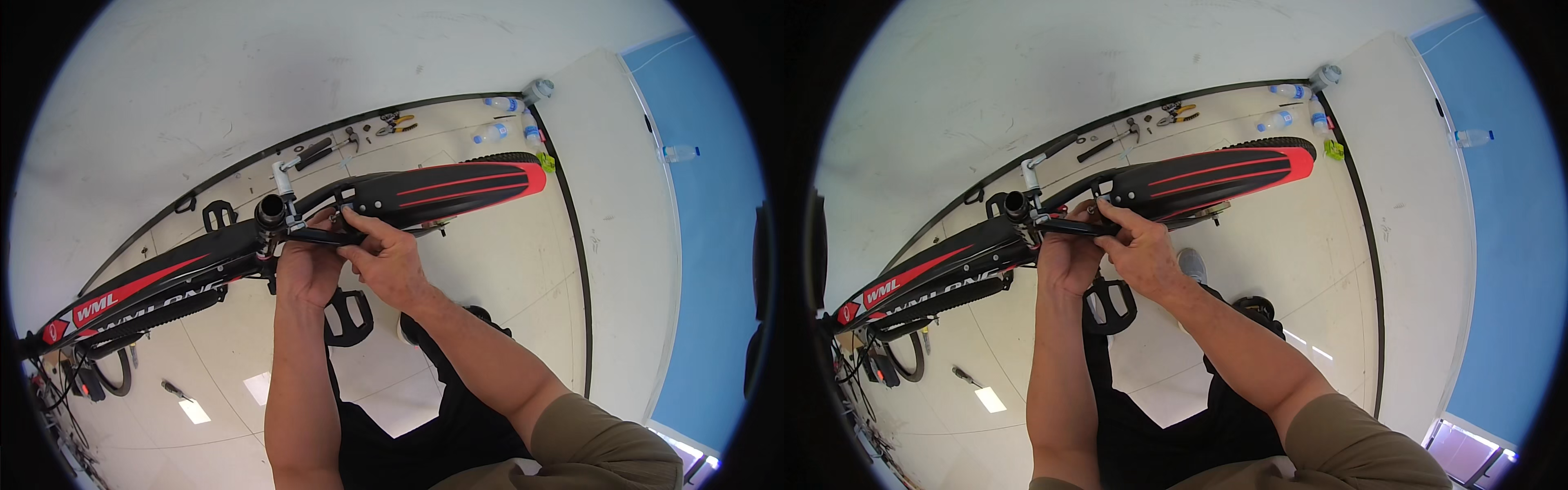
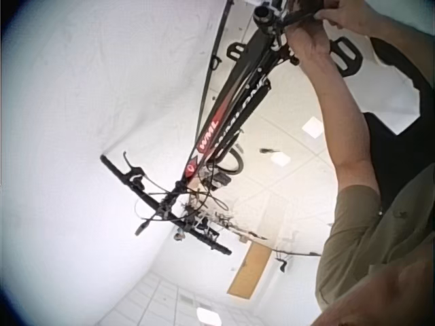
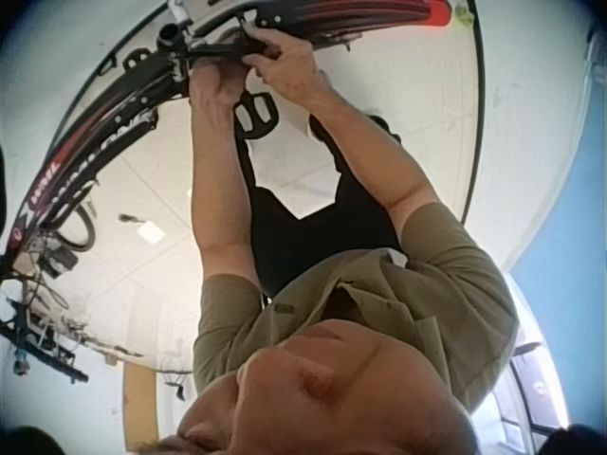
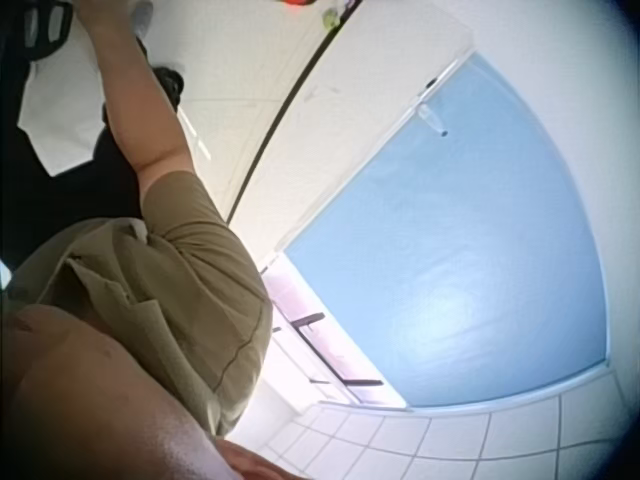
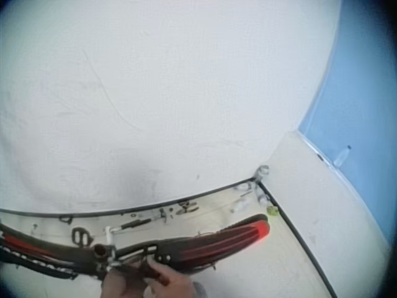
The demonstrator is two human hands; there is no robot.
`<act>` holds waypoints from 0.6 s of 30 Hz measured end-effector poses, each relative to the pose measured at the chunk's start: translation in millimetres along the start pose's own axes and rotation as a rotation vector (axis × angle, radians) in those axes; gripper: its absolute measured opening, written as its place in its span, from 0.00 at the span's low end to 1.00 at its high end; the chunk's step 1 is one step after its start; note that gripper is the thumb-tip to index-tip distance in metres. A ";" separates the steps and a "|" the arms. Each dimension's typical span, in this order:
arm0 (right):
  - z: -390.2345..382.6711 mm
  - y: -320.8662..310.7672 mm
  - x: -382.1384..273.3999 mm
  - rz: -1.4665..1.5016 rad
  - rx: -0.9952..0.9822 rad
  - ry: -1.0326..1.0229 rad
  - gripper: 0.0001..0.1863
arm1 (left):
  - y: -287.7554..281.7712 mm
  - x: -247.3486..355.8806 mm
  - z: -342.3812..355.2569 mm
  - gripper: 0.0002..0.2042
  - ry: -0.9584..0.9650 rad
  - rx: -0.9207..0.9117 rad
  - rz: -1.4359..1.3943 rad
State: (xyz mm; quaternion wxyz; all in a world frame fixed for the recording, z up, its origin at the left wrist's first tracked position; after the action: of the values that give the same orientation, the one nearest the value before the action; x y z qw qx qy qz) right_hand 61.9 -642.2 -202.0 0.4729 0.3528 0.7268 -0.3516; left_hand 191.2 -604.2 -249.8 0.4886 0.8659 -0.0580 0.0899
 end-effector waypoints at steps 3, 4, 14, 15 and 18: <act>0.6 0.5 0.6 -0.008 0.004 -0.008 0.28 | -0.5 0.5 2.3 0.11 0.006 -0.012 -0.070; 0.7 0.6 0.3 -0.016 0.006 -0.021 0.29 | -0.8 0.2 2.9 0.11 0.014 -0.015 -0.069; 1.7 0.3 2.9 -0.041 0.003 -0.060 0.29 | -0.4 1.2 0.8 0.13 0.152 0.042 -0.059; 1.3 0.5 1.8 -0.031 0.002 -0.049 0.29 | 3.0 2.5 -1.2 0.13 0.169 0.047 -0.077; 0.0 0.5 -1.9 -0.013 0.000 -0.032 0.28 | 8.8 5.4 -3.6 0.09 0.199 -0.002 -0.095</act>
State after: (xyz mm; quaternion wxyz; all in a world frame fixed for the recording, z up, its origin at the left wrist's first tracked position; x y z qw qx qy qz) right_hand 62.9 -642.2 -200.3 0.4822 0.3422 0.7215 -0.3602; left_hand 194.5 -605.7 -239.4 0.4967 0.8539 0.0317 0.1520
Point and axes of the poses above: each hand's wrist, its own z-axis towards the middle knuckle, its own y-axis out of the palm, x = y × z, the point moved 3 cm from there along z, towards the middle knuckle, and after that the axes turned 7 degrees about -z, right-handed, at the moved point
